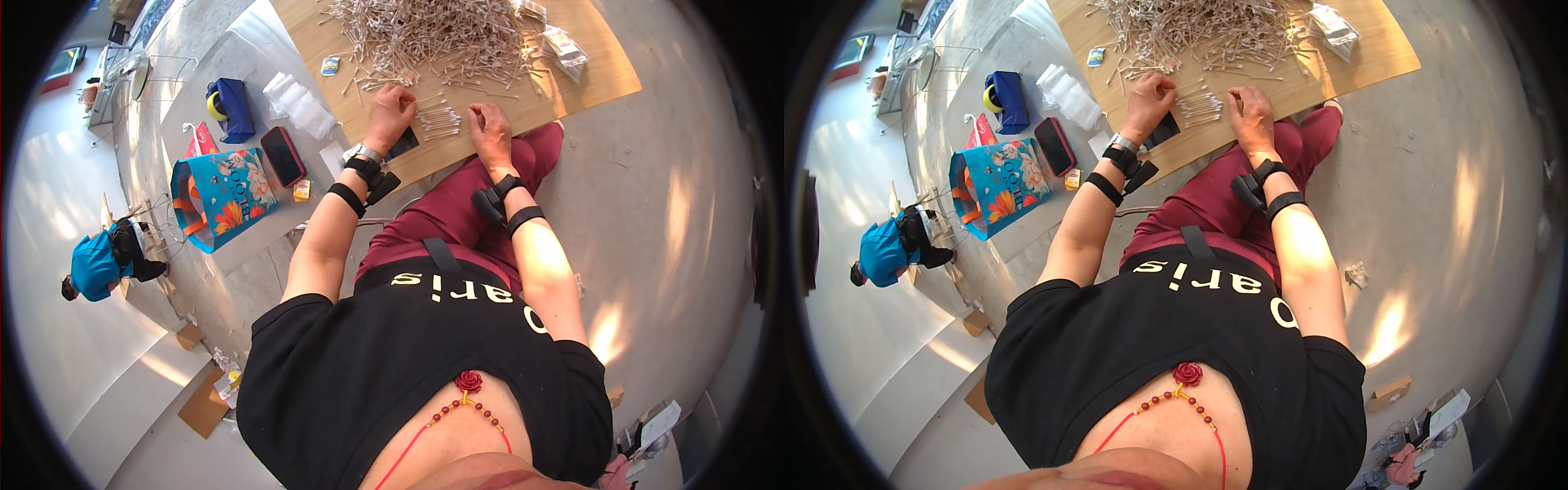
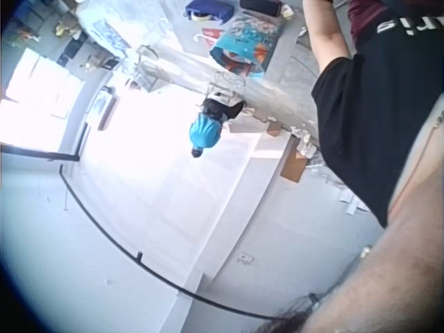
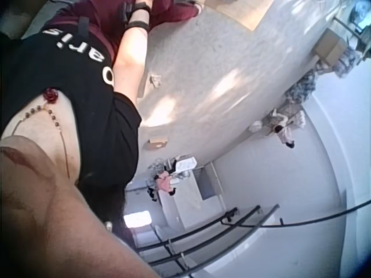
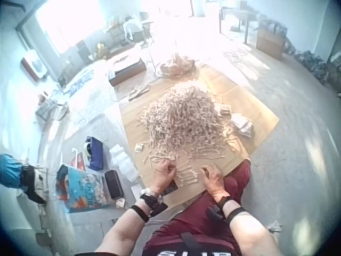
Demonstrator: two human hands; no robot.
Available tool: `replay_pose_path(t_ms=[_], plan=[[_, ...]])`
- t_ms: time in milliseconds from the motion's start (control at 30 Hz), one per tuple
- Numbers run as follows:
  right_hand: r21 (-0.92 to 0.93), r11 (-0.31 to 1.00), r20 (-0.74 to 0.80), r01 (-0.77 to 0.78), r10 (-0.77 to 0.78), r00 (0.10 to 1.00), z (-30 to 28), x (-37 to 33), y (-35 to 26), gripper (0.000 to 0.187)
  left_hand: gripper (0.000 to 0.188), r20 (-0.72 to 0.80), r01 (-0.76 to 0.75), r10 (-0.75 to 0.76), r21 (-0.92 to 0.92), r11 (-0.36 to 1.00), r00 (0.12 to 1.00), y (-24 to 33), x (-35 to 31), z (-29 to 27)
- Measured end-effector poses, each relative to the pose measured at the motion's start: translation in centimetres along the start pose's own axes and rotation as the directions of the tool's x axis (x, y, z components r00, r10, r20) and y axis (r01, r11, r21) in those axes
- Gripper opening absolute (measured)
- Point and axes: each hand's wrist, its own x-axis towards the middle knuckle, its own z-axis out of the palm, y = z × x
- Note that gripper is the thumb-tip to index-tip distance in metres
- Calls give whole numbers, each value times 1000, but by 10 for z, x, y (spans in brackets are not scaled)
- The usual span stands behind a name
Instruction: The person applies pieces of tape to a series of cotton swabs arranged in a row, pressing the tape down by hand to secure them.
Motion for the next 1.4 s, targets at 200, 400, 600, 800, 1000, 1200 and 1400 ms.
replay_pose_path(t_ms=[200,400,600,800,1000,1200,1400], plan=[[-17,1000,-22,4,-5,1000,3,-1,7,8,23,-38,26,-29,-72,997,999,9,-4,0],[-4,1000,-36,10,-10,999,2,-2,7,7,31,-22,-143,150,207,968,988,34,-22,5],[-2,1000,-39,23,-23,999,1,-2,6,7,19,37,-115,111,140,984,993,27,-3,8],[-5,1000,-19,-19,19,1000,1,-3,6,8,16,218,-157,97,279,947,971,36,28,15],[10,999,-30,-30,30,999,1,-2,5,9,18,269,-172,68,387,906,961,40,39,20],[24,998,-40,-51,52,998,2,0,6,9,20,347,-185,63,331,925,936,40,43,16],[59,996,-61,-71,75,995,1,0,5,9,18,393,-182,47,312,932,918,45,48,13]])
